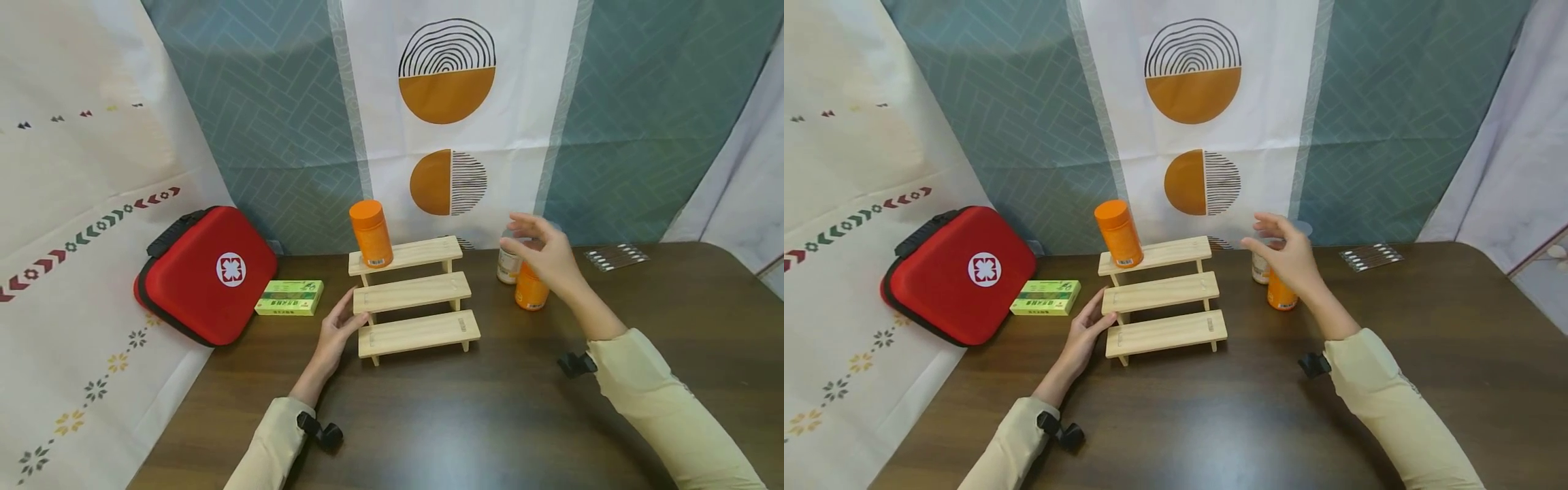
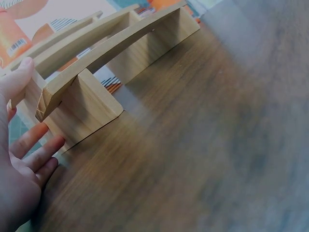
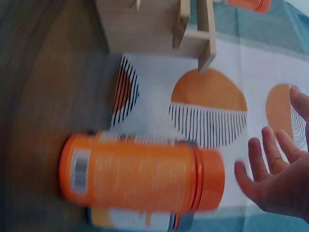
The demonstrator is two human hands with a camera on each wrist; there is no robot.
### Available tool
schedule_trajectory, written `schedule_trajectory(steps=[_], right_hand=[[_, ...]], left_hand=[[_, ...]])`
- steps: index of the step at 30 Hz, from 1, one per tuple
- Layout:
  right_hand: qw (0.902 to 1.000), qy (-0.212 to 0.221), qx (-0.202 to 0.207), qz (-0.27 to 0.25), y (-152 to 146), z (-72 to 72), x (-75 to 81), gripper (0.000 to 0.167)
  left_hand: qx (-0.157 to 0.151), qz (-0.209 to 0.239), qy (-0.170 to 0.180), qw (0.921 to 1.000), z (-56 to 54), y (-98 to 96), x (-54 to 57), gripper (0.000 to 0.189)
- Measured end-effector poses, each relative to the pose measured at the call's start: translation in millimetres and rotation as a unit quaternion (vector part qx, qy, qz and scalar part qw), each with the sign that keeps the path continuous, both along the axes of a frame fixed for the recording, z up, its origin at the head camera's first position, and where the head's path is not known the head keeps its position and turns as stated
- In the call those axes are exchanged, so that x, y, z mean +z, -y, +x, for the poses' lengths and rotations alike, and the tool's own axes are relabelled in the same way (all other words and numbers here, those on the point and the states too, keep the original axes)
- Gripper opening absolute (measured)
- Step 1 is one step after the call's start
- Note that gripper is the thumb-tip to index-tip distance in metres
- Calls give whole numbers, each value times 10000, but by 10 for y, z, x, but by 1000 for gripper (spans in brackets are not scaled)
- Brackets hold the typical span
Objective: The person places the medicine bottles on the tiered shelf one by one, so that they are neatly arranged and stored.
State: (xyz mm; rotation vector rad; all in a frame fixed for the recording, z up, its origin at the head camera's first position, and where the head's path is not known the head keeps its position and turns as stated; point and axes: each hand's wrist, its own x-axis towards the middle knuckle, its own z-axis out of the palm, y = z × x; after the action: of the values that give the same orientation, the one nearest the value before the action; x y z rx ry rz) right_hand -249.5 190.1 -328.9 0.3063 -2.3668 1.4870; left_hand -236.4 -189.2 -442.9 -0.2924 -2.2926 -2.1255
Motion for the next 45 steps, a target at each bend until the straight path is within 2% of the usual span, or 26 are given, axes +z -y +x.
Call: schedule_trajectory(steps=[3, 11, 16, 23, 28, 36, 45], right_hand=[[9998, 5, -154, 127, -156, 26, -26, 54], [9966, 560, -456, 390, -488, 114, -107, 62], [9941, 852, -234, 627, -590, 108, -217, 67], [9877, 1491, -112, 460, -694, 53, -394, 72], [9864, 1595, -59, 386, -679, 40, -472, 73], [9840, 1748, 207, 282, -555, -23, -459, 79], [9809, 1876, 354, 384, -512, -42, -479, 80]], left_hand=[[23, 52, -65, 10000, -10, -13, -1, 66], [-72, 65, -99, 9999, -76, -79, 13, 66], [-9, 141, -52, 9999, -71, -75, 12, 66], [-73, 119, 8, 9999, -92, -78, 22, 67], [-95, 147, 118, 9998, -79, -76, 21, 66], [63, 160, 29, 9998, -53, -35, 27, 66], [145, 114, 133, 9997, -33, 7, 10, 67]])
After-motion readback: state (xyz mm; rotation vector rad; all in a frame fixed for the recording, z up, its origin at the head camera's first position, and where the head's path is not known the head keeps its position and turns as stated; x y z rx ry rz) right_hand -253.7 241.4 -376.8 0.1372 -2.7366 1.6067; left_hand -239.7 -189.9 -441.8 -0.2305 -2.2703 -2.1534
